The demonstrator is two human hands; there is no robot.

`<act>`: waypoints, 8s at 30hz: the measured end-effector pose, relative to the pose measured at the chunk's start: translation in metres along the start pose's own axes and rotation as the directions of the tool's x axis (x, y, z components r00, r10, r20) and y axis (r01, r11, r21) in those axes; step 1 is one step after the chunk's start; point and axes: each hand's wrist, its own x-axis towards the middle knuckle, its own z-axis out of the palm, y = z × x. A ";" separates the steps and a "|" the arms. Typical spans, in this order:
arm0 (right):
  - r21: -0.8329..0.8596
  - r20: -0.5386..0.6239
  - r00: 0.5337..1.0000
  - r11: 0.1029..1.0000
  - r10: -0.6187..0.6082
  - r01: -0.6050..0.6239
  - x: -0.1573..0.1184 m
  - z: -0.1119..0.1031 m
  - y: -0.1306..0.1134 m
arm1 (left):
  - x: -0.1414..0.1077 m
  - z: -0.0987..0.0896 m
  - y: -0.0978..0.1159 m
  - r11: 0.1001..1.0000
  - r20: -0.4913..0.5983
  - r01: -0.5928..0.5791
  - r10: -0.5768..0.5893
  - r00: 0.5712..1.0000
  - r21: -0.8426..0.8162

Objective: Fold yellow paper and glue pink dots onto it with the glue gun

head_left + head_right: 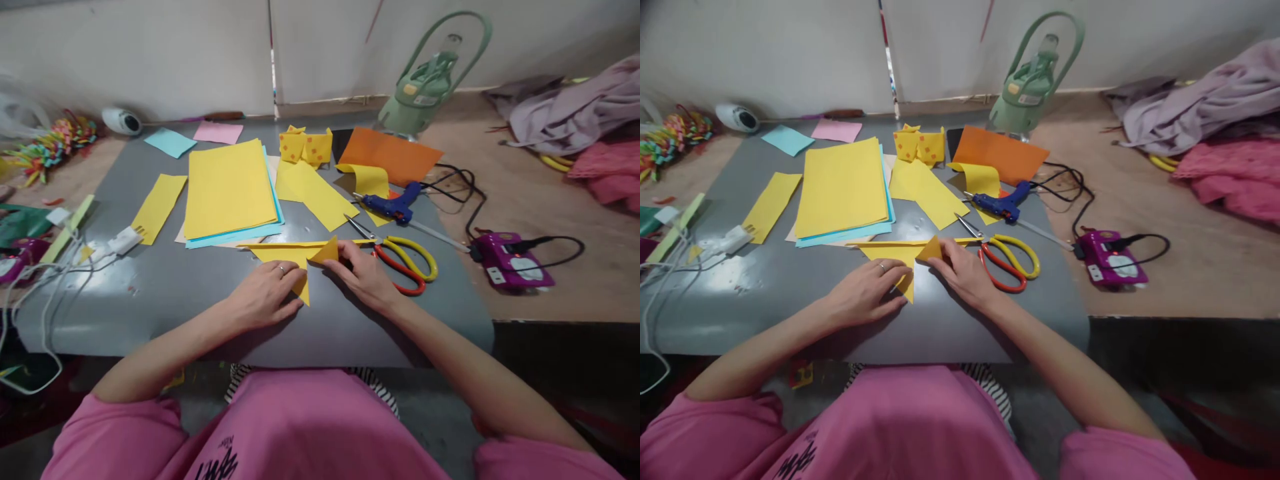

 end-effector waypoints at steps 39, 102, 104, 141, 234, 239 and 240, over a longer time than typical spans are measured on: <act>-0.348 0.011 0.930 0.871 -0.367 0.348 0.004 0.014 0.009 | -0.002 0.008 -0.021 0.959 -0.081 -0.209 0.228 0.970 0.193; -0.266 0.127 0.918 0.879 -0.376 0.396 -0.007 0.009 -0.002 | -0.008 0.034 0.002 0.940 -0.377 0.234 -0.128 0.917 0.249; -0.263 0.120 0.922 0.884 -0.367 0.386 -0.008 0.009 -0.002 | -0.007 0.034 0.002 0.942 -0.381 0.220 -0.112 0.918 0.253; -0.220 0.017 0.896 0.873 -0.443 0.436 -0.009 0.011 0.002 | -0.012 0.032 0.004 0.976 -0.443 0.019 0.082 0.893 0.218; -0.452 0.055 0.806 0.705 -0.589 0.546 -0.015 0.011 -0.001 | -0.018 0.030 0.007 0.962 -0.414 -0.047 0.159 0.896 0.267; -0.422 0.060 0.818 0.728 -0.572 0.540 -0.015 0.011 -0.001 | -0.020 0.029 0.002 0.976 -0.366 -0.048 0.125 0.922 0.212; -0.424 0.062 0.817 0.726 -0.574 0.542 -0.015 0.011 -0.001 | -0.020 0.029 0.002 0.976 -0.366 -0.048 0.125 0.922 0.212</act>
